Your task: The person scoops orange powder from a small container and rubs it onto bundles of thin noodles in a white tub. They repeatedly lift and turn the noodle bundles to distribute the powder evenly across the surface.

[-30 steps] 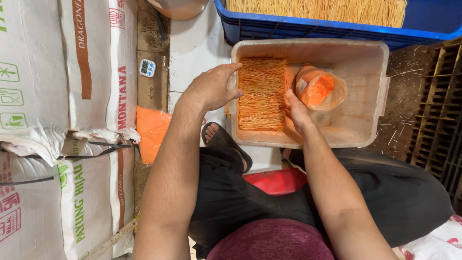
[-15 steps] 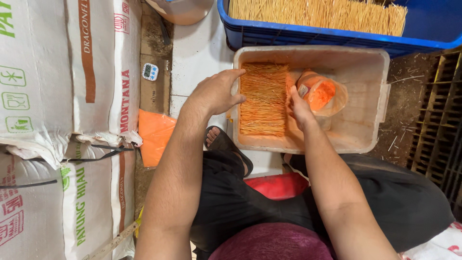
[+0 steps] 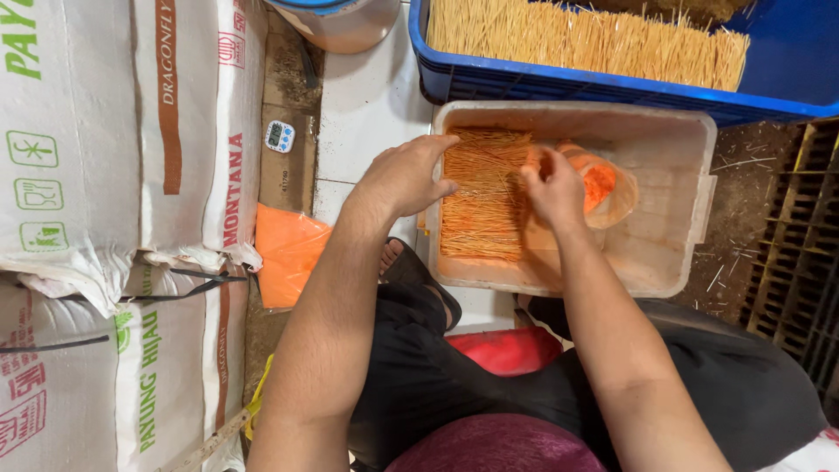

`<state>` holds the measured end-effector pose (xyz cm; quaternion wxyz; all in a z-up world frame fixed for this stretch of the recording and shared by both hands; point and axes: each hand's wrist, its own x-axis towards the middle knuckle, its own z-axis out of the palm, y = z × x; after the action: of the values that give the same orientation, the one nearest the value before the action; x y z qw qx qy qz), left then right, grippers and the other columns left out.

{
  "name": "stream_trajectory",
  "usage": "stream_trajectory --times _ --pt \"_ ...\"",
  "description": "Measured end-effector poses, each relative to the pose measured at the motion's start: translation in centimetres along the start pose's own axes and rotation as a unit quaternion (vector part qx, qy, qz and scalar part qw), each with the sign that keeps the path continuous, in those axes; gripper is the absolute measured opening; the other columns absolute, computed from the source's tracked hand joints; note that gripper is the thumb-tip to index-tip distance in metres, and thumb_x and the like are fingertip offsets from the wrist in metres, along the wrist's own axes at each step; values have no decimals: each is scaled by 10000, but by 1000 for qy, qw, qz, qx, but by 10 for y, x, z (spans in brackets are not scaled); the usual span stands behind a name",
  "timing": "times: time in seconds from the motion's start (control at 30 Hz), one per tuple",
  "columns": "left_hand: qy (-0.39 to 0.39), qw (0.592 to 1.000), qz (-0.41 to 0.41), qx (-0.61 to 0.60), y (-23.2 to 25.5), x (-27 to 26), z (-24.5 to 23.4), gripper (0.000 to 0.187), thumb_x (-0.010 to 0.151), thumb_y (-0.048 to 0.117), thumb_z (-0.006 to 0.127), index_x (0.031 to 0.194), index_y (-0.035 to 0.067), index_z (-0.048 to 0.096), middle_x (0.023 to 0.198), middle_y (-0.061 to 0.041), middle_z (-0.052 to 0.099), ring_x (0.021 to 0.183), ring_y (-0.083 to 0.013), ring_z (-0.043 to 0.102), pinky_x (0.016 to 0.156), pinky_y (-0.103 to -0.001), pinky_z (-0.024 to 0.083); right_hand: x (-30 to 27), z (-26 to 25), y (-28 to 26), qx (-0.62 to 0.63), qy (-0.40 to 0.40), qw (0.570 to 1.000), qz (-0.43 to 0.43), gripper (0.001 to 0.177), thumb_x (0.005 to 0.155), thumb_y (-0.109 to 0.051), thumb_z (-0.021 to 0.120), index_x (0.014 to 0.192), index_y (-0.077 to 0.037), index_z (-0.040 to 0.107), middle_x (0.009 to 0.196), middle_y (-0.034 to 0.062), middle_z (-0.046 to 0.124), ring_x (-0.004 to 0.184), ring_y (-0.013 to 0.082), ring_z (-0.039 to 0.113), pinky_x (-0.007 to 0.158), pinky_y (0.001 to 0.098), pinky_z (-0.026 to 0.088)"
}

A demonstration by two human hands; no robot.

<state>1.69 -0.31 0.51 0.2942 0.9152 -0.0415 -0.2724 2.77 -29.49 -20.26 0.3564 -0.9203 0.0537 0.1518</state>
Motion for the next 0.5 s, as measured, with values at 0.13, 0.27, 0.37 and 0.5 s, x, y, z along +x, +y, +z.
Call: stream_trajectory --times 0.13,0.27,0.37,0.5 --pt "-3 1000 -8 -1 1 4 2 720 842 316 774 1480 157 481 1476 -111 547 1335 -285 541 1126 -433 412 -8 13 -27 -226 -17 922 -315 394 817 -254 764 1138 -34 700 1140 164 709 1073 363 657 963 469 508" --pt "-5 1000 -18 -7 -1 4 3 713 834 317 777 1470 156 497 1446 -121 567 1294 -291 571 1112 -432 429 -4 20 -50 -327 -116 891 -294 193 908 -197 714 1080 -112 738 1076 100 732 1051 287 688 931 440 547" --pt "-13 1000 -20 1 -5 8 7 710 836 318 774 1469 150 500 1430 -123 580 1275 -289 587 1102 -437 436 0 16 -56 -322 -126 897 -276 161 942 -233 709 1050 -119 744 1043 111 737 1017 294 696 894 438 561" --pt "-17 1000 -8 23 -8 15 10 698 851 326 772 1467 136 505 1421 -133 588 1295 -284 577 1103 -436 441 9 13 -63 -227 -20 917 -327 275 868 -266 745 1073 -84 722 1013 147 732 981 347 691 876 454 562"
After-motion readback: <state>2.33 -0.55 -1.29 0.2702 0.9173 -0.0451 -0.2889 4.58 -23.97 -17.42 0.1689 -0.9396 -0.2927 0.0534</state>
